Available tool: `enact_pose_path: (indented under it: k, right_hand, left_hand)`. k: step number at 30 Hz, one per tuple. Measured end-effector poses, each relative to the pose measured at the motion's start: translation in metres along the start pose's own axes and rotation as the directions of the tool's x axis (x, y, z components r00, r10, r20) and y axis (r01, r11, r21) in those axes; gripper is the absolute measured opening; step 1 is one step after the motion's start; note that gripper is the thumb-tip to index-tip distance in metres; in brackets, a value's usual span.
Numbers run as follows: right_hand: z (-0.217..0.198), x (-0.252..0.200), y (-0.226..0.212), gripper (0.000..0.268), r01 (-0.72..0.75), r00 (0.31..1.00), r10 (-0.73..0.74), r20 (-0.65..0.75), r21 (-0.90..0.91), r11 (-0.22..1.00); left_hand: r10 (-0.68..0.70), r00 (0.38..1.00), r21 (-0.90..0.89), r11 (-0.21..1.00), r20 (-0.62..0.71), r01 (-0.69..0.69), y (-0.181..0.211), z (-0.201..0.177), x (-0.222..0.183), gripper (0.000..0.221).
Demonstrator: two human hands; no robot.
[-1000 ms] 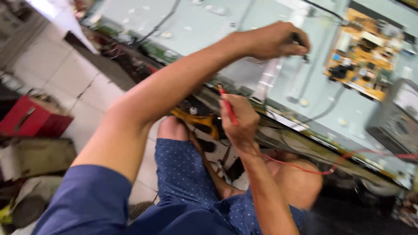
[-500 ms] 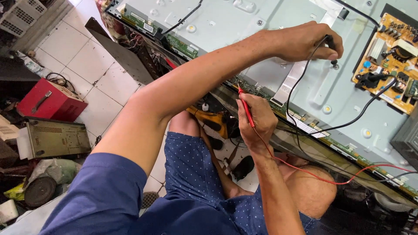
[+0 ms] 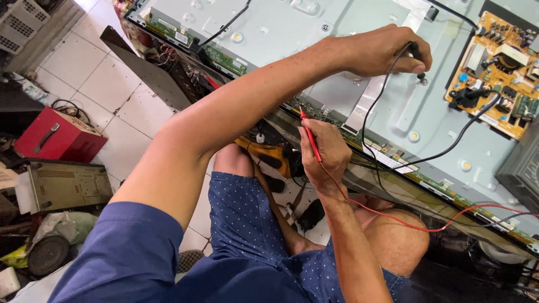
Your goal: Testing various points on a television circuit board using an analog multimeter to diagnose faults.
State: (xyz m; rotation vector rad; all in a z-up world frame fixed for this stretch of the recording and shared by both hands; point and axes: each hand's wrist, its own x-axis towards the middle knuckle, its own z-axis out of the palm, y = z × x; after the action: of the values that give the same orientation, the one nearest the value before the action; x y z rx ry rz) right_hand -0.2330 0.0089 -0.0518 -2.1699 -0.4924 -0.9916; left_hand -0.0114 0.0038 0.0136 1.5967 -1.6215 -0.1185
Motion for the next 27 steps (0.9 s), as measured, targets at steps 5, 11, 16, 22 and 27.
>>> enact_pose_path:
  k: [5, 11, 16, 22, 27]
  right_hand:
    - [-0.001, 0.003, -0.005, 0.010, -0.026, 1.000, 0.026, -0.001, -0.014, 1.000]
    - [-0.003, -0.003, -0.002, 0.008, -0.044, 0.999, 0.044, -0.004, -0.026, 0.999]
    - [-0.005, 0.004, -0.004, 0.007, -0.041, 0.999, 0.040, -0.032, -0.036, 0.999]
    - [-0.005, 0.002, -0.005, 0.012, -0.061, 0.996, 0.062, -0.059, 0.018, 0.998]
    - [-0.006, 0.005, -0.005, 0.014, -0.006, 0.998, 0.007, -0.055, 0.013, 1.000]
  left_hand:
    - [-0.018, 1.000, -0.005, 1.000, 0.021, 0.018, 0.008, 0.000, -0.002, 0.027]
    - [0.019, 0.999, 0.017, 1.000, 0.033, -0.019, 0.001, -0.002, 0.001, 0.023]
    - [-0.101, 0.992, 0.048, 0.994, 0.069, 0.098, 0.030, -0.011, -0.001, 0.028]
    - [-0.183, 0.980, -0.006, 0.983, 0.075, 0.184, 0.034, -0.011, -0.003, 0.026]
    - [-0.259, 0.962, -0.018, 0.965, 0.089, 0.261, 0.037, -0.012, -0.002, 0.028]
